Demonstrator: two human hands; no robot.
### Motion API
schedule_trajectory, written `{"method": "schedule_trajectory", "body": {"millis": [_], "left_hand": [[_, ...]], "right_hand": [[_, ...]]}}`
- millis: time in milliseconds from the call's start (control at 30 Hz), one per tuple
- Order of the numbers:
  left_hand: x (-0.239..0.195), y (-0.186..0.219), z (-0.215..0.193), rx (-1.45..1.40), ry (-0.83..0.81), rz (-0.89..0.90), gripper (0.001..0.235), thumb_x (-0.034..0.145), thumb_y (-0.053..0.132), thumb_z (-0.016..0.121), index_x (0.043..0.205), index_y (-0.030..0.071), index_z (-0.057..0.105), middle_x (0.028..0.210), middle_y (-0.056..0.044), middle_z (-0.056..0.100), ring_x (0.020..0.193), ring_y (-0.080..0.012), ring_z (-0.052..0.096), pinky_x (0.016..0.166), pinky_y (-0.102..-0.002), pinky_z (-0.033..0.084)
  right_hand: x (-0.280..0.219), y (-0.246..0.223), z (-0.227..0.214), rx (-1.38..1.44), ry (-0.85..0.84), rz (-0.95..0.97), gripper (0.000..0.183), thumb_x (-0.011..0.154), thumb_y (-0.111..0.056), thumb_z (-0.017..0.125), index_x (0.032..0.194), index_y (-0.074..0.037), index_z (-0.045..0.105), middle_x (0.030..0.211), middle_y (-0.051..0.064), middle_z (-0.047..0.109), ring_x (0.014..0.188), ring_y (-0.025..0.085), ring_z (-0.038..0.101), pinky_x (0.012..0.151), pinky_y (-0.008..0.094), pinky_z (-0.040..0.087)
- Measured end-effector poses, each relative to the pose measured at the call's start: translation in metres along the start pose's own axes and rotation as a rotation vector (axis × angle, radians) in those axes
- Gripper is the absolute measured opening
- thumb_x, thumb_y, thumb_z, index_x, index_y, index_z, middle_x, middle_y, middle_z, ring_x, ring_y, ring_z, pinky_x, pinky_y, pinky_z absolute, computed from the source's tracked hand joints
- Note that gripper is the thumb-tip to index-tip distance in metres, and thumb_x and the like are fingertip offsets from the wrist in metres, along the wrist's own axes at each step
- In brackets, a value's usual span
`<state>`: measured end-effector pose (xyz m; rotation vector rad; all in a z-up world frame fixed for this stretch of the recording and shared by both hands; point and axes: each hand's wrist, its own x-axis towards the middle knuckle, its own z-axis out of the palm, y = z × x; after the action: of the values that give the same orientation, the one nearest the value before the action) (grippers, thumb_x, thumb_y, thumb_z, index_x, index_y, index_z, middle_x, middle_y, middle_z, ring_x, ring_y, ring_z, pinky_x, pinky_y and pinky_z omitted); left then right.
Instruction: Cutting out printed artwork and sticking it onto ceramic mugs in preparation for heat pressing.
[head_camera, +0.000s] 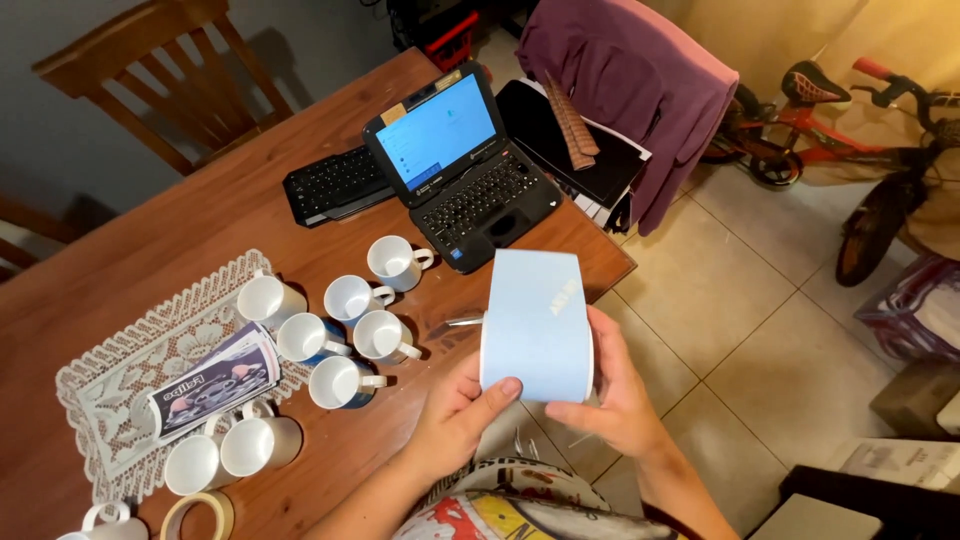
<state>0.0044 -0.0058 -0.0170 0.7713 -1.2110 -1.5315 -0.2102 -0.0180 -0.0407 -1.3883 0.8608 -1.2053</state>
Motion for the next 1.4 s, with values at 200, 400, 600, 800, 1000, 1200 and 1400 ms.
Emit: {"method": "schedule_trajectory", "body": {"millis": [200, 400, 600, 800, 1000, 1200, 1400], "left_hand": [[0.002, 0.003, 0.003, 0.031, -0.060, -0.007, 0.036, 0.103, 0.024, 0.059, 0.131, 0.002, 0.062, 0.124, -0.007, 0.069, 0.115, -0.0180, 0.063, 0.101, -0.036, 0.051], [0.003, 0.009, 0.013, 0.271, -0.095, -0.038, 0.043, 0.104, 0.033, 0.052, 0.136, 0.006, 0.059, 0.127, -0.004, 0.069, 0.117, -0.0175, 0.063, 0.100, -0.036, 0.052], [0.000, 0.010, 0.014, 0.354, -0.116, -0.070, 0.038, 0.104, 0.034, 0.050, 0.128, 0.007, 0.063, 0.111, 0.001, 0.069, 0.100, -0.0131, 0.061, 0.086, -0.031, 0.051], [0.000, 0.004, 0.011, 0.354, -0.117, -0.086, 0.036, 0.104, 0.034, 0.051, 0.122, 0.007, 0.067, 0.110, 0.001, 0.070, 0.100, -0.0128, 0.063, 0.087, -0.031, 0.052], [0.004, -0.012, 0.005, 0.110, -0.059, -0.122, 0.042, 0.102, 0.034, 0.055, 0.133, 0.006, 0.061, 0.128, -0.006, 0.069, 0.118, -0.0180, 0.063, 0.100, -0.036, 0.051], [-0.004, -0.004, 0.007, 0.536, -0.140, -0.097, 0.030, 0.105, 0.039, 0.049, 0.091, 0.014, 0.057, 0.073, 0.005, 0.052, 0.068, -0.0119, 0.052, 0.062, -0.029, 0.042], [-0.004, 0.007, 0.008, 0.709, -0.282, 0.118, 0.031, 0.108, 0.030, 0.048, 0.083, 0.011, 0.048, 0.061, 0.002, 0.040, 0.053, -0.0180, 0.038, 0.053, -0.034, 0.031]], "right_hand": [[-0.007, 0.011, -0.009, -0.087, -0.017, -0.180, 0.098, 0.070, -0.015, 0.092, 0.148, -0.008, 0.032, 0.141, 0.010, 0.053, 0.126, 0.019, 0.053, 0.106, 0.036, 0.045], [-0.012, 0.005, -0.008, 0.105, -0.008, 0.000, 0.085, 0.080, -0.017, 0.084, 0.147, -0.007, 0.033, 0.124, 0.007, 0.056, 0.107, 0.016, 0.055, 0.089, 0.032, 0.051], [-0.017, 0.006, -0.004, 0.118, 0.039, -0.035, 0.075, 0.080, -0.019, 0.082, 0.140, -0.008, 0.038, 0.122, 0.006, 0.055, 0.103, 0.015, 0.054, 0.084, 0.031, 0.048], [-0.017, 0.011, -0.008, 0.121, 0.059, -0.086, 0.079, 0.079, -0.015, 0.083, 0.144, -0.008, 0.039, 0.134, 0.008, 0.052, 0.114, 0.018, 0.055, 0.093, 0.035, 0.050], [-0.013, 0.011, -0.016, -0.392, -0.018, -0.341, 0.068, 0.076, -0.019, 0.090, 0.129, -0.015, 0.049, 0.126, 0.009, 0.048, 0.120, 0.024, 0.049, 0.102, 0.039, 0.045], [-0.015, 0.007, -0.011, -0.007, 0.104, -0.093, 0.073, 0.092, -0.047, 0.066, 0.143, 0.004, 0.051, 0.123, 0.008, 0.056, 0.114, 0.019, 0.055, 0.099, 0.033, 0.044], [-0.007, -0.016, -0.004, 0.208, 0.243, 0.127, 0.030, 0.090, -0.016, 0.065, 0.114, 0.002, 0.070, 0.142, 0.015, 0.063, 0.122, 0.024, 0.061, 0.088, 0.035, 0.052]]}}
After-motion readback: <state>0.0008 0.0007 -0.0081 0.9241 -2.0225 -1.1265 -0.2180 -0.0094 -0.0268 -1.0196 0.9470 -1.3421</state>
